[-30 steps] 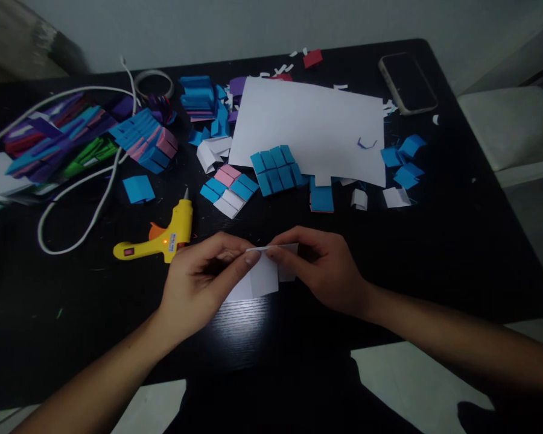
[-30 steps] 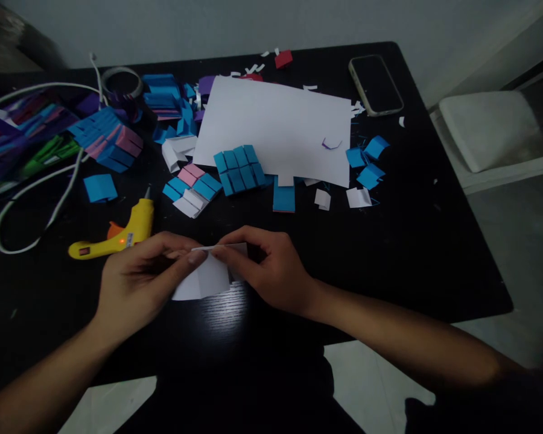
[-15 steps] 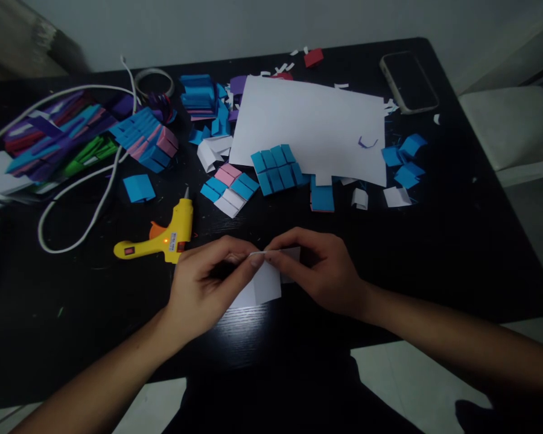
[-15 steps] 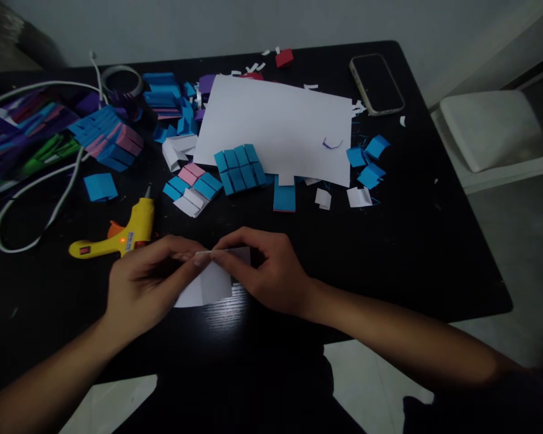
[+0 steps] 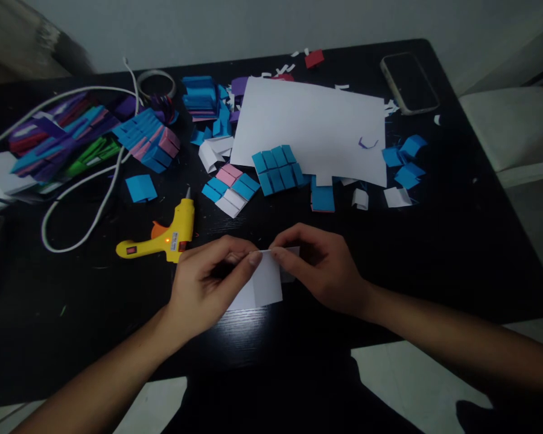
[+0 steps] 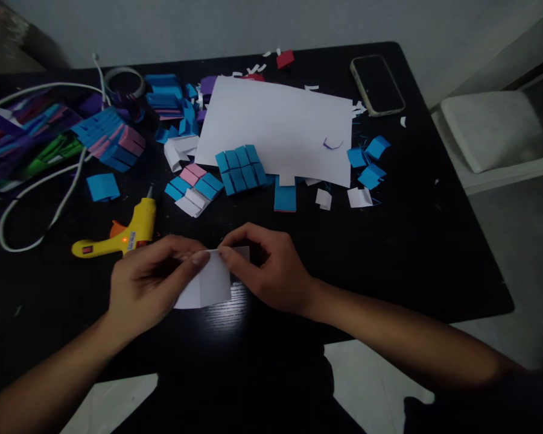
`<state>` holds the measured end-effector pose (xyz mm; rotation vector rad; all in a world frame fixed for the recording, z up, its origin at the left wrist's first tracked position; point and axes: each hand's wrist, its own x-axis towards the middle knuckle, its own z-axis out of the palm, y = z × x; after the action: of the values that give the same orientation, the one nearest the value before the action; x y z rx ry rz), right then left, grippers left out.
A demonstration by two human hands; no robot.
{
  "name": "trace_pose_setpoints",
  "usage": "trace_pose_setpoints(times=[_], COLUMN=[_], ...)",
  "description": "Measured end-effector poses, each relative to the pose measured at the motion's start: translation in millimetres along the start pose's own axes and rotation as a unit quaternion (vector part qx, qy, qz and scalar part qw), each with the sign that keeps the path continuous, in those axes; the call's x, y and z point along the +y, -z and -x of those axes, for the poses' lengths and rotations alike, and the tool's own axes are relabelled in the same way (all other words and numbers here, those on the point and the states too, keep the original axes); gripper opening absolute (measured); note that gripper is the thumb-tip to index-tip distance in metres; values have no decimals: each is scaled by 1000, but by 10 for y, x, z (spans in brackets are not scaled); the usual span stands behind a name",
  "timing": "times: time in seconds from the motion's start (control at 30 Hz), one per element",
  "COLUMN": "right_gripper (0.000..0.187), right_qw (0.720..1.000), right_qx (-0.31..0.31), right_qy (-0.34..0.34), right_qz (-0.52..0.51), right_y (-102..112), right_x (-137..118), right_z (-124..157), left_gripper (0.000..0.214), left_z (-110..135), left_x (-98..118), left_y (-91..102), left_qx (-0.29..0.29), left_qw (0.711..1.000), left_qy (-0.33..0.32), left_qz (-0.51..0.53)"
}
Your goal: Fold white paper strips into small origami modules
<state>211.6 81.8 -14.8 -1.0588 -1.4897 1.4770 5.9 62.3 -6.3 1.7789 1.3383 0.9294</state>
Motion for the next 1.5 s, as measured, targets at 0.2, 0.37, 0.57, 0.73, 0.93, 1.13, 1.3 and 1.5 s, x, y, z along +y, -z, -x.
trace_pose_setpoints(times=[0.2, 0.37, 0.57, 0.73, 0.93, 1.13, 1.3, 1.5], right_gripper=[11, 13, 14, 13, 10, 11, 10, 7], right_qw=[1000, 997, 995, 998, 1000, 999, 999, 999], right_qx=[-2, -10, -14, -6, 1, -10, -10, -7], right_qy=[-19, -54, -78, -51, -10, 15, 9, 30], right_qz=[-24, -49, -55, -35, 19, 38, 34, 35], right_y=[38, 41, 11, -2, -2, 6, -3, -5], right_x=[-44, -59, -60, -50, -36, -3, -18, -26], right_z=[-8, -31, -36, -40, -31, -17, -11, -8], left_gripper=[6, 7, 9, 8, 7, 6, 6, 9], left_z=[-14, -12, -10, -10, 6, 7, 13, 17], left_x=[11, 5, 7, 16, 8, 20, 7, -2], left_y=[22, 31, 20, 24, 11, 4, 7, 36], left_qx=[14, 21, 10, 3, 0, -5, -4, -16], left_qw=[1000, 998, 998, 999, 999, 1000, 1000, 1000], left_qy=[21, 48, 52, 41, 29, 14, 0, -6], left_qz=[15, 36, 38, 34, 29, 23, 1, -4])
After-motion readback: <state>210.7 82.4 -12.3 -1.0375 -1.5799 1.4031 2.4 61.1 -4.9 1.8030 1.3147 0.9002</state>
